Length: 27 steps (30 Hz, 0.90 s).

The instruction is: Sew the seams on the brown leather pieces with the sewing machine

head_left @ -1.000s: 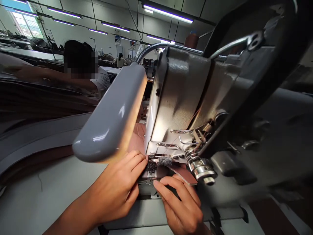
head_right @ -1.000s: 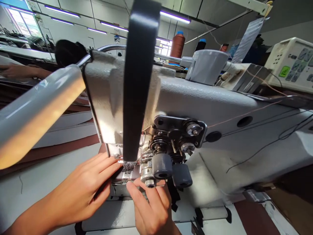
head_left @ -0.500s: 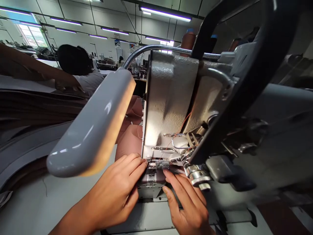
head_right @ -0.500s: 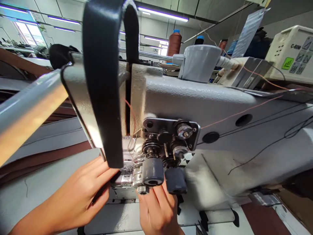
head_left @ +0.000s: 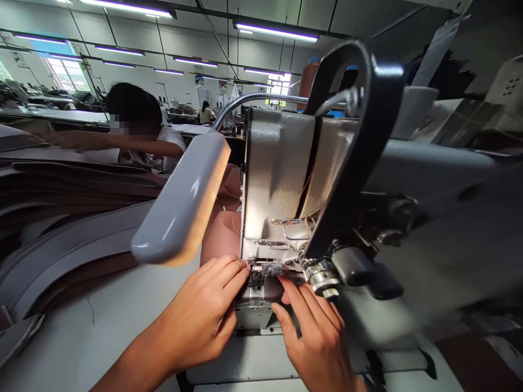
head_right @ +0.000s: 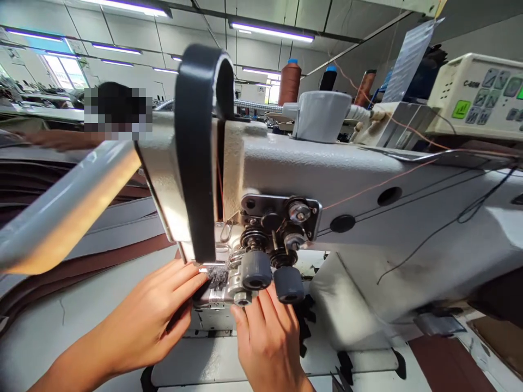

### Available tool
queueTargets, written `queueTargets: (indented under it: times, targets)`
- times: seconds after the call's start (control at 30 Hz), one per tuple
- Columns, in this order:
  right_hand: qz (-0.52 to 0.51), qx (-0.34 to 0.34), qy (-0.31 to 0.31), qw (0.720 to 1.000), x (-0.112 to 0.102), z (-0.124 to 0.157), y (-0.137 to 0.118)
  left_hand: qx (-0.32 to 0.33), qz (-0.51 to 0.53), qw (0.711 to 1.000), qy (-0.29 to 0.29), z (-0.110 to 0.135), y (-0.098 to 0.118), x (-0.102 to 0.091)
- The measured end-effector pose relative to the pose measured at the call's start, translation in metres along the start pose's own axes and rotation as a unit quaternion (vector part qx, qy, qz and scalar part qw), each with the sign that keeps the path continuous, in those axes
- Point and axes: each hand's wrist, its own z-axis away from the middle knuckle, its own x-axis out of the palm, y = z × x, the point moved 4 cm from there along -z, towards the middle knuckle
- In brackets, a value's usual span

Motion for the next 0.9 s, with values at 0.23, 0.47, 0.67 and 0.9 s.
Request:
queueTargets:
  times: [0.23,0.47,0.67,0.9]
  targets:
    - [0.019,-0.015,-0.008,1.0,-0.004,-0.004,-0.004,-0.005,-0.023,1.0,-0.007,0.011,0.008,0.006]
    - [0.055,-0.023,-0.028,0.998,0.002,-0.003,0.0,-0.051,0.009,0.998,-0.043,0.017,0.014,0.019]
    - [0.101,-0.134,-0.004,0.986,-0.003,-0.005,0.003,-0.073,0.023,0.995,-0.058,0.017,0.017,0.021]
    - [0.054,-0.17,-0.11,0.978,0.037,0.006,0.051,-0.107,0.029,0.989,-0.101,0.006,-0.001,0.031]
